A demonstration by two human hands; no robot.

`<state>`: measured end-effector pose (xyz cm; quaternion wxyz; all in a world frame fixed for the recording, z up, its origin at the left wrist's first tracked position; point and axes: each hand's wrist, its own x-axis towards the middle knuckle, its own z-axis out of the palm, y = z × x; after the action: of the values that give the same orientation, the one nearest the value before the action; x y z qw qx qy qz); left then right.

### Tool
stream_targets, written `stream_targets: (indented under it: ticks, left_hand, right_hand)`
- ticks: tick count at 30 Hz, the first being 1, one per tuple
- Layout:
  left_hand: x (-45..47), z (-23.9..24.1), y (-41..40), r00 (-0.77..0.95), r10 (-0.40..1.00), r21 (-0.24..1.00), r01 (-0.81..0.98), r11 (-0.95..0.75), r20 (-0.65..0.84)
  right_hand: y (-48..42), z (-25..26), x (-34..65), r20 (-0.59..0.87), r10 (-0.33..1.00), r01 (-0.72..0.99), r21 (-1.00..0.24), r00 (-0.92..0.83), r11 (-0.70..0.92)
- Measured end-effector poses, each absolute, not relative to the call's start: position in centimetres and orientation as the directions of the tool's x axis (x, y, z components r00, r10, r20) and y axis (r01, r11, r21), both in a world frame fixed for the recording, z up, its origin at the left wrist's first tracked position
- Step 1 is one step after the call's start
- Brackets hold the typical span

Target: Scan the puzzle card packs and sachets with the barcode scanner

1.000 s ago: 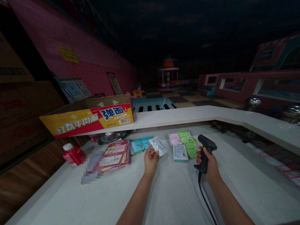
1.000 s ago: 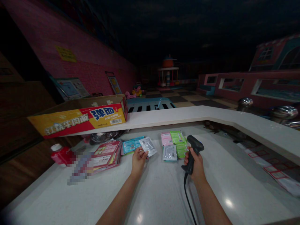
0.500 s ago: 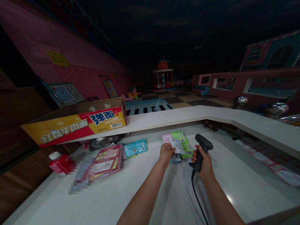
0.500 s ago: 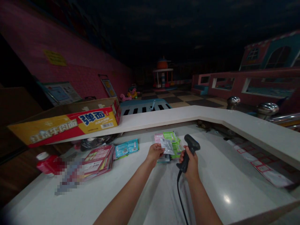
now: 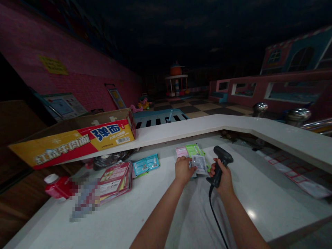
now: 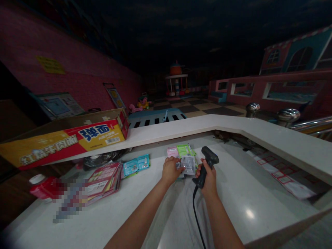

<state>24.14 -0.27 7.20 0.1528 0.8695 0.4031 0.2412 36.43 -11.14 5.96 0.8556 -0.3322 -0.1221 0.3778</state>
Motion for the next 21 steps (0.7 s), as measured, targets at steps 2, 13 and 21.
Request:
stream_targets:
  ticks: [2, 13, 21]
  left_hand:
    - [23.8, 6.9, -0.5, 0.680, 0.673, 0.409, 0.548, -0.729, 0.289]
    - [25.8, 6.2, -2.4, 0.662, 0.707, 0.344, 0.622, -0.704, 0.250]
    - [25.8, 5.7, -2.4, 0.656, 0.707, 0.398, 0.593, -0.700, 0.267]
  right_hand:
    - [-11.2, 6.0, 36.4, -0.042, 0.727, -0.566, -0.658, 0.685, 0.496]
    - [-11.3, 6.2, 36.5, -0.051, 0.731, -0.579, -0.649, 0.681, 0.494]
    - [-11.3, 6.3, 36.4, -0.043, 0.725, -0.564, -0.661, 0.687, 0.495]
